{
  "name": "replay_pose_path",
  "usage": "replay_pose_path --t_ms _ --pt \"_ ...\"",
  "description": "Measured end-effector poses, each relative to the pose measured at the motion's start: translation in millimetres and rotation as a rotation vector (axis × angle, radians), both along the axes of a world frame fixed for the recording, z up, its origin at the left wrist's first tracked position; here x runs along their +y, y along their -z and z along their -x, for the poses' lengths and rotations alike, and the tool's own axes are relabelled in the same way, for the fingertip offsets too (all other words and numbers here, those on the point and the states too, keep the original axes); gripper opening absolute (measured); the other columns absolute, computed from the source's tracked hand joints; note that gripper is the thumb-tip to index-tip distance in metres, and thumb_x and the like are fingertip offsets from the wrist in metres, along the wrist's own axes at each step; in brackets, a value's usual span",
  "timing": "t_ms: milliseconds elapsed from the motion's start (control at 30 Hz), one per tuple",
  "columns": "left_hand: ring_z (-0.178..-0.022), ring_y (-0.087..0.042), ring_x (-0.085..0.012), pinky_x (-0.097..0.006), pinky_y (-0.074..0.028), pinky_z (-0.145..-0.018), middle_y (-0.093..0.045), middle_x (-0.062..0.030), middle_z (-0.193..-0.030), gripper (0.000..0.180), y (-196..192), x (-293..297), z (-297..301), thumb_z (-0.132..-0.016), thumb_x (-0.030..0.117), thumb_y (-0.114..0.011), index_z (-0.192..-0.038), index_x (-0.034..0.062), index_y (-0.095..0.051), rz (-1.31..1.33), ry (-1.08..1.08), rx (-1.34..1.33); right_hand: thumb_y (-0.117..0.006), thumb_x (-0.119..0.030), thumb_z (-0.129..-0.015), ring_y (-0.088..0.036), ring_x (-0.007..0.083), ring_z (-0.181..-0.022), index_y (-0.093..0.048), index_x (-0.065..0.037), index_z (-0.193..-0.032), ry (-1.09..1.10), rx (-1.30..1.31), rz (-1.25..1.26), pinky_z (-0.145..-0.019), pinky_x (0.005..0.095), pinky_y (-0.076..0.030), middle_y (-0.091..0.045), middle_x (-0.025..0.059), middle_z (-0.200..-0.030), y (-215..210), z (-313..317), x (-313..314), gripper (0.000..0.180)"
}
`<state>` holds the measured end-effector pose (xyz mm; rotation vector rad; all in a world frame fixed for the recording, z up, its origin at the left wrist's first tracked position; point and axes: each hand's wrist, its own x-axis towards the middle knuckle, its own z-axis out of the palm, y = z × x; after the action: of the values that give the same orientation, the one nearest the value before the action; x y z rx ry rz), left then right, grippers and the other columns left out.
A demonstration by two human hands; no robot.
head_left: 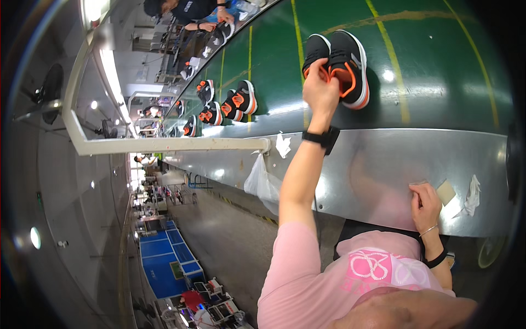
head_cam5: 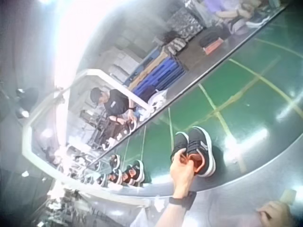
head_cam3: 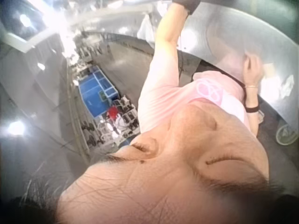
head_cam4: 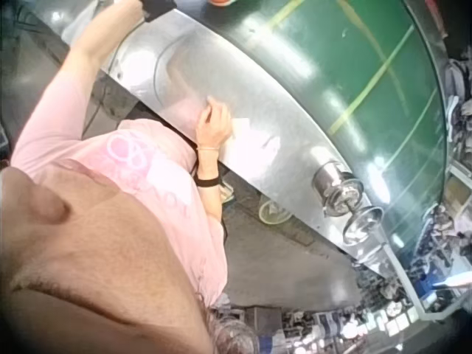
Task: Inspect and clean shoes on a manufacturing assembly line.
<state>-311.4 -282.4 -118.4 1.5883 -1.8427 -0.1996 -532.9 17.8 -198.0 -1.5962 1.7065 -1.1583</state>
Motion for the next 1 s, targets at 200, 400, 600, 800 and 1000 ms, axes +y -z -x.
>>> replay_pose_path --t_ms 200,400,600,800,1000 --pt "-0.111 -0.062 -0.0347 -0.06 -0.03 -0.1 -0.069 -0.0132 -0.11 0.057 29.3 -19.3 -15.9 -0.082 0.024 -0.07 -0.135 0.0155 -0.052 -0.122 0.015 -0.354 -0.058 0.007 -0.08 -0.063 0.0292 -0.079 -0.067 -0.004 -0.096 -0.017 -0.032 0.089 -0.068 0.0362 -0.05 -0.065 0.0107 -0.09 -0.6 -1.4 -2.0 0.021" --pt "-0.147 -0.021 -0.0395 -0.062 -0.019 -0.112 -0.024 -0.02 -0.158 0.078 59.4 108.6 -33.7 -0.089 0.026 -0.067 -0.154 0.0144 -0.025 -0.173 0.088 -0.374 -0.057 0.006 -0.086 -0.06 0.0225 -0.071 -0.067 -0.004 -0.1 -0.022 -0.042 -0.025 -0.059 0.0302 -0.047 -0.063 0.009 -0.09 17.7 1.8 13.9 0.02" --pt "-0.147 -0.017 -0.0439 -0.063 -0.017 -0.113 -0.012 -0.023 -0.162 0.067 107.5 279.1 -88.1 -0.097 0.035 -0.057 -0.155 0.0215 -0.028 -0.369 -0.019 -0.492 -0.056 0.003 -0.088 -0.062 0.0229 -0.077 -0.067 -0.004 -0.102 -0.079 0.036 0.105 -0.065 0.0314 -0.049 -0.063 0.0089 -0.094 26.4 -3.0 11.3 0.018" --pt "-0.143 -0.031 -0.0358 -0.052 -0.025 -0.114 -0.034 -0.0134 -0.155 0.041 105.0 289.9 -71.8 -0.098 0.028 -0.054 -0.137 0.0181 -0.052 -0.243 -0.197 -0.236 -0.054 -0.002 -0.093 -0.063 0.0241 -0.084 -0.067 -0.003 -0.103 -0.056 0.07 0.005 -0.072 0.0316 -0.05 -0.064 0.0096 -0.096 33.6 -2.1 13.0 0.016" --pt "-0.137 -0.038 -0.0355 -0.049 -0.029 -0.112 -0.045 -0.0133 -0.146 0.031 112.5 293.0 -75.4 -0.097 0.023 -0.054 -0.126 0.0142 -0.058 -0.094 -0.219 -0.242 -0.053 -0.004 -0.095 -0.062 0.0215 -0.079 -0.067 -0.003 -0.102 -0.068 0.097 0.113 -0.07 0.0296 -0.048 -0.064 0.008 -0.094 49.8 1.2 10.7 0.015"
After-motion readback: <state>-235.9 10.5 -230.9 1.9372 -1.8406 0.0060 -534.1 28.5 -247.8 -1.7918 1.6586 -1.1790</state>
